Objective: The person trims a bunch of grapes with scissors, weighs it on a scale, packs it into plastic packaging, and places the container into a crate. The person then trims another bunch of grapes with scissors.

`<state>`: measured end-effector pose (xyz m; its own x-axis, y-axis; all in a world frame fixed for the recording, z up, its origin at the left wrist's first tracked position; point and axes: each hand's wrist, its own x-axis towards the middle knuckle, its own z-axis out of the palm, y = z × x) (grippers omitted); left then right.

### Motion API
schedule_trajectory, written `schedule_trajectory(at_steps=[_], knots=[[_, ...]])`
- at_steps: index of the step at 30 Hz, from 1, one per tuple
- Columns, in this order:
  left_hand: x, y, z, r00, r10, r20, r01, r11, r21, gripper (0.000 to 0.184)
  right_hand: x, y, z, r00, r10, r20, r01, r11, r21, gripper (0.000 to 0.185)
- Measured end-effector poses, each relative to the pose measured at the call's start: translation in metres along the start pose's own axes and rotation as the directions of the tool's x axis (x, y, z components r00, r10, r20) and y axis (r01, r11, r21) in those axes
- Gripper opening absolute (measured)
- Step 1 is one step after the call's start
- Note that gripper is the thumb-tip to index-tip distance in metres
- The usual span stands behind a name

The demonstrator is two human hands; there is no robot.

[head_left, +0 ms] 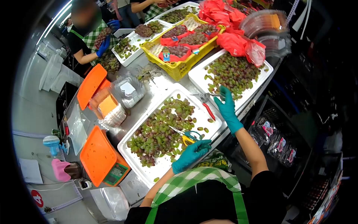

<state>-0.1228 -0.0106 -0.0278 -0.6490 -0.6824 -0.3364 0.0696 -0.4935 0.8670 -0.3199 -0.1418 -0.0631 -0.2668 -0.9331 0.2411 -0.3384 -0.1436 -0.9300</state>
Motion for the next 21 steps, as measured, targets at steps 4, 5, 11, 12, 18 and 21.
schedule_trajectory(at_steps=[4,5,11,12,18,21], knots=[[0.001,0.01,-0.026,0.99,0.136,-0.028,-0.134,0.99,0.044,0.036,0.086,-0.041,0.057,0.95,-0.242,0.198,0.268,0.956,-0.121,0.066],[0.006,0.003,-0.036,0.985,0.165,-0.049,-0.165,0.986,-0.007,0.038,0.117,-0.041,0.076,0.904,-0.372,0.211,0.41,0.894,-0.18,0.071],[0.015,0.048,-0.065,0.971,0.127,-0.204,-0.135,0.99,-0.028,0.042,0.263,-0.055,0.181,0.73,-0.181,0.659,0.664,0.418,-0.621,0.103],[0.015,0.052,-0.071,0.967,0.118,-0.224,-0.126,0.992,-0.025,0.043,0.274,-0.055,0.192,0.679,-0.069,0.731,0.695,0.382,-0.609,0.108],[0.01,0.054,-0.084,0.921,0.077,-0.382,-0.103,0.993,-0.049,0.041,0.309,-0.048,0.212,0.45,0.06,0.891,0.708,0.584,-0.397,0.08],[0.012,0.051,-0.084,0.908,0.066,-0.413,-0.093,0.995,-0.045,0.04,0.306,-0.039,0.206,0.551,-0.143,0.822,0.692,0.629,-0.355,0.066]])
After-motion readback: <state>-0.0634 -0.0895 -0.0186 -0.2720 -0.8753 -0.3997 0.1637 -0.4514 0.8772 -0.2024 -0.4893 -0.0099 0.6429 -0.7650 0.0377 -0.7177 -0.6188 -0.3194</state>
